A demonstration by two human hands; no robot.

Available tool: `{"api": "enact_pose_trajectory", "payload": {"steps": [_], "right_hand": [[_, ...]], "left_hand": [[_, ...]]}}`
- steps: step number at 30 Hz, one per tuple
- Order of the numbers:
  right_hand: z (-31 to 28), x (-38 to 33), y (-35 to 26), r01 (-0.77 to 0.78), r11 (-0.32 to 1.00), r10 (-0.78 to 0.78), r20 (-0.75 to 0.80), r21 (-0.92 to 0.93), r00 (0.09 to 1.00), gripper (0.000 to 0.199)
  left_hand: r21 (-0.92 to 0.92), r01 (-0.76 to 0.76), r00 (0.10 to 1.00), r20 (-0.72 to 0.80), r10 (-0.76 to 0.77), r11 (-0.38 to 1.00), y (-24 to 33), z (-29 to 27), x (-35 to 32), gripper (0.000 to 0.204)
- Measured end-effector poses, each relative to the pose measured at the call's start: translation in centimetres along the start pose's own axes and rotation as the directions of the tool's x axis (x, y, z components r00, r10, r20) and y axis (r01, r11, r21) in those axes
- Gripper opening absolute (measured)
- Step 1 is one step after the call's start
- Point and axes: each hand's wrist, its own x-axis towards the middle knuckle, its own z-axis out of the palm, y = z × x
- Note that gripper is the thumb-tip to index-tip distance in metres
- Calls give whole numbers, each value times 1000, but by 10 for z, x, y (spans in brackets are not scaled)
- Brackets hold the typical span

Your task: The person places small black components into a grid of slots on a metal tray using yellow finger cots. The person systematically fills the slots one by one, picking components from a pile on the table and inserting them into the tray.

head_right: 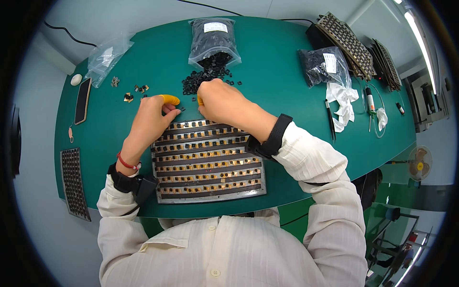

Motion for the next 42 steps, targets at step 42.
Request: {"api": "enact_pose_trajectory", "payload": {"steps": [42], "right_hand": [[-13, -99, -15, 66, 998, -64, -55, 19, 996, 13]], "left_hand": [[293, -301, 953, 125, 276, 907, 5, -22, -108, 24]]}}
